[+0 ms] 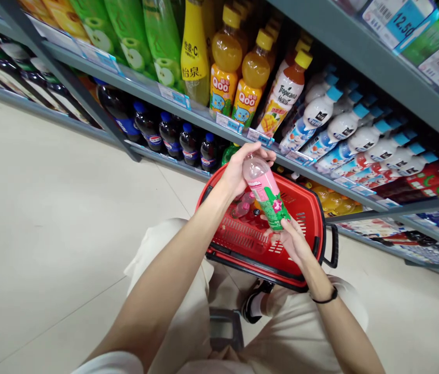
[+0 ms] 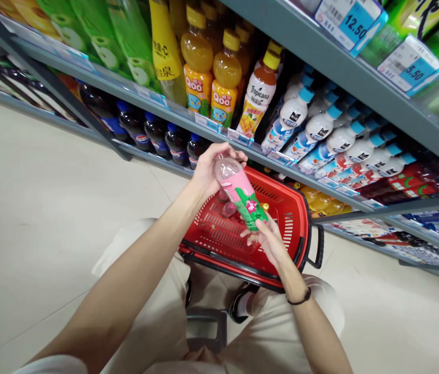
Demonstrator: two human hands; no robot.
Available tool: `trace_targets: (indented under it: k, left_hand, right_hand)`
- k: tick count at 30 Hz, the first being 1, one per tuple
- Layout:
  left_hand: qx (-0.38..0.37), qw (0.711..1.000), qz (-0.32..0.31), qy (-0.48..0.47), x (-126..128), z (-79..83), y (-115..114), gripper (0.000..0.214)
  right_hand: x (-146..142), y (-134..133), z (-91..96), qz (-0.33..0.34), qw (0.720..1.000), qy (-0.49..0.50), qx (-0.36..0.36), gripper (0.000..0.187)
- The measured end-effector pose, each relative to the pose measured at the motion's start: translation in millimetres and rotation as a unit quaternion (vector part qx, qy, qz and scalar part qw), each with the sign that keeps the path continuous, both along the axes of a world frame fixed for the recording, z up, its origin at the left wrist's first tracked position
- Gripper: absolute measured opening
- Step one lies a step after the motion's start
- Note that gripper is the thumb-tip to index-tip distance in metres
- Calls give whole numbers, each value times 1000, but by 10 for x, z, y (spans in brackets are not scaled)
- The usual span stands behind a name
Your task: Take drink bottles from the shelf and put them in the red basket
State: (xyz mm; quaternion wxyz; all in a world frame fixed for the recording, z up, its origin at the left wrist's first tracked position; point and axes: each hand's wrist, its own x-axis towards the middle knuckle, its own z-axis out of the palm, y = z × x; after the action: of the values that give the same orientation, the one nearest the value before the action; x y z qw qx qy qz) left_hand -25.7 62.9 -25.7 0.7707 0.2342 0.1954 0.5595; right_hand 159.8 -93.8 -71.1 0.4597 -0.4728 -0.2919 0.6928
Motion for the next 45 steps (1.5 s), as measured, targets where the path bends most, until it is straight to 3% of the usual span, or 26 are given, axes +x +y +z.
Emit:
trace_targets:
  k: [6,21,27,34,38,42,45]
  left_hand:
    - [17,999,-12,-25,-17,38,-24,25]
    - [16,999,-31,19,1,10,-34,32]
    - [-54,998,15,-6,-9,0,23,23]
    - [-73,995,66,-32,-40,-31,109,20]
    - [-63,995,75,-35,-5,-82,136,22]
    - [-63,995,70,-8,1,-96,133,21]
    - [-72,996,53,-8,-14,-87,123,19]
  right_hand:
    - [3,-14,-16,18,999,15,-24,45]
    - [-9,-21,-85,76,987,55,-130,79]
    - [-125,-20,-7,5,999,13,-39,58]
    - [52,-34,-32,2,987,-131,97,43]
    - [105,-100,-61,-49,944,-273,180,47]
    - [120,-183,-38,-48,830,-474,290,66]
    - [169,-220,-68,-73,767,-534,347,73]
